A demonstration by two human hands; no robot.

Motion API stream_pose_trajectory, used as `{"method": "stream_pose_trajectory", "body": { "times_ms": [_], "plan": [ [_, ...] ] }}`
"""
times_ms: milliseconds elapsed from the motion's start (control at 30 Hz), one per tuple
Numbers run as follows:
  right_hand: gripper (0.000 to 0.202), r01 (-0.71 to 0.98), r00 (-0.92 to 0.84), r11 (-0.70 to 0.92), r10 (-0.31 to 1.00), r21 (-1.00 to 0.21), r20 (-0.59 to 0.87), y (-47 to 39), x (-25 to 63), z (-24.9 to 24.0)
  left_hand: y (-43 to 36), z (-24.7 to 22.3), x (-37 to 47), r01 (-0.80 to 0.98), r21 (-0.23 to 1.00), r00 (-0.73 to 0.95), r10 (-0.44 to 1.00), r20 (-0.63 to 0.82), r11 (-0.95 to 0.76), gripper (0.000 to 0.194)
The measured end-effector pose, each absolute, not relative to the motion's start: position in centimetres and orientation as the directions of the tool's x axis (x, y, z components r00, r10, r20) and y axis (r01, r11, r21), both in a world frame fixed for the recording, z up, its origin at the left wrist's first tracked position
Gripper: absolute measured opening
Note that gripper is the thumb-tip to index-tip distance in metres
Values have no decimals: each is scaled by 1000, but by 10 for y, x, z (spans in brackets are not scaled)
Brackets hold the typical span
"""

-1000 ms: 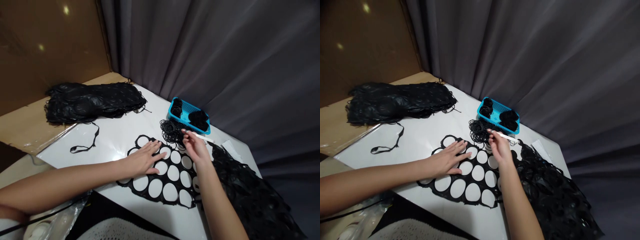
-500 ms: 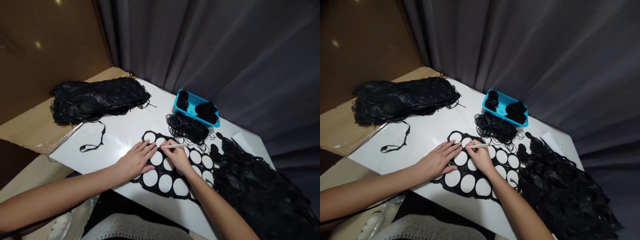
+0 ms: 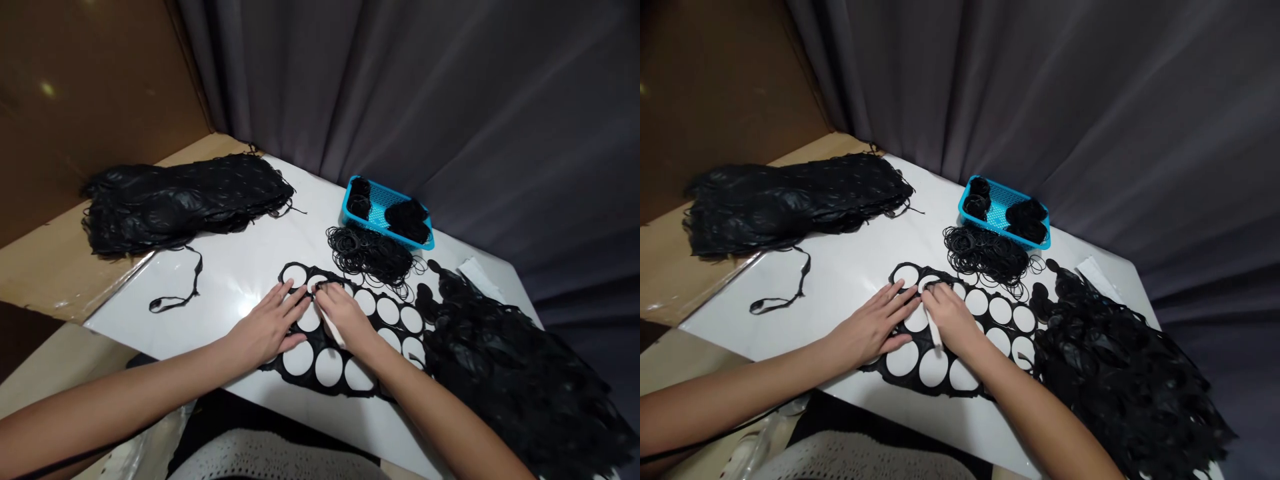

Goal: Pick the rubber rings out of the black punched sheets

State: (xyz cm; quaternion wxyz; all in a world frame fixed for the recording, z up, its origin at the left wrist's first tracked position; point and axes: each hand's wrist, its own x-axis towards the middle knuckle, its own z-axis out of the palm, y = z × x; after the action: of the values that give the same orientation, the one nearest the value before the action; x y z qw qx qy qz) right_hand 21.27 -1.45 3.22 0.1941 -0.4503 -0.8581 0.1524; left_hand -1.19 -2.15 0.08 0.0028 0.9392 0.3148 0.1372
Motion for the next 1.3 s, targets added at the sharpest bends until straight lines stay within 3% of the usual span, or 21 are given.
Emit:
{"method": "stream_pose_trajectory", "body": {
  "times_ms": [67, 133, 200, 267, 333, 400, 500, 600, 667, 800, 900, 1033, 1200, 1300],
  "plan": [
    [18, 791, -465, 531, 844, -304, 266, 9, 227, 39, -22, 0, -12, 599, 85, 759, 599, 254, -796, 67],
    [19, 900, -209, 334, 895, -281, 395, 37, 247, 50, -22, 0, -12, 611, 86, 752, 611, 247, -787, 66],
    [15, 907, 64, 137, 890, -398, 451, 60, 263, 61, -22, 0, -12, 621, 87, 745, 621, 245, -779, 65],
    [16, 761, 181, 83, 925, -644, 334, 70, 266, 68, -22, 1, -12, 626, 87, 741, 625, 245, -775, 64],
    [21, 476, 126, 18, 988, -879, 88, 68, 255, 68, -22, 2, -13, 622, 84, 740, 620, 260, -778, 63],
    [30, 165, -48, -148, 986, -975, -157, 59, 238, 65, -21, 4, -16, 622, 79, 732, 615, 292, -779, 65],
    [40, -99, -288, -410, 884, -907, -368, 46, 218, 61, -22, 6, -23, 648, 76, 697, 630, 341, -758, 66],
    [41, -161, -399, -509, 817, -846, -416, 40, 208, 55, -23, 7, -31, 667, 74, 678, 646, 350, -741, 61],
    [38, -131, -411, -455, 834, -881, -369, 35, 201, 49, -24, 6, -34, 668, 59, 682, 642, 350, -742, 59],
    [24, 137, -319, -129, 933, -982, -167, 23, 185, 35, -24, 4, -35, 669, 19, 685, 626, 373, -743, 60],
    [18, 289, -309, 36, 949, -957, -58, 15, 175, 29, -24, 2, -33, 670, 13, 680, 622, 388, -742, 59],
    [14, 362, -327, 164, 944, -917, 40, 15, 173, 28, -25, 2, -32, 681, 17, 671, 633, 387, -732, 58],
    [15, 476, -371, 328, 916, -816, 151, 12, 173, 28, -26, -1, -33, 688, 11, 673, 645, 362, -725, 58],
    [15, 596, -482, 516, 843, -615, 240, 2, 166, 26, -26, -2, -33, 685, 4, 679, 639, 362, -729, 56]
  ]
}}
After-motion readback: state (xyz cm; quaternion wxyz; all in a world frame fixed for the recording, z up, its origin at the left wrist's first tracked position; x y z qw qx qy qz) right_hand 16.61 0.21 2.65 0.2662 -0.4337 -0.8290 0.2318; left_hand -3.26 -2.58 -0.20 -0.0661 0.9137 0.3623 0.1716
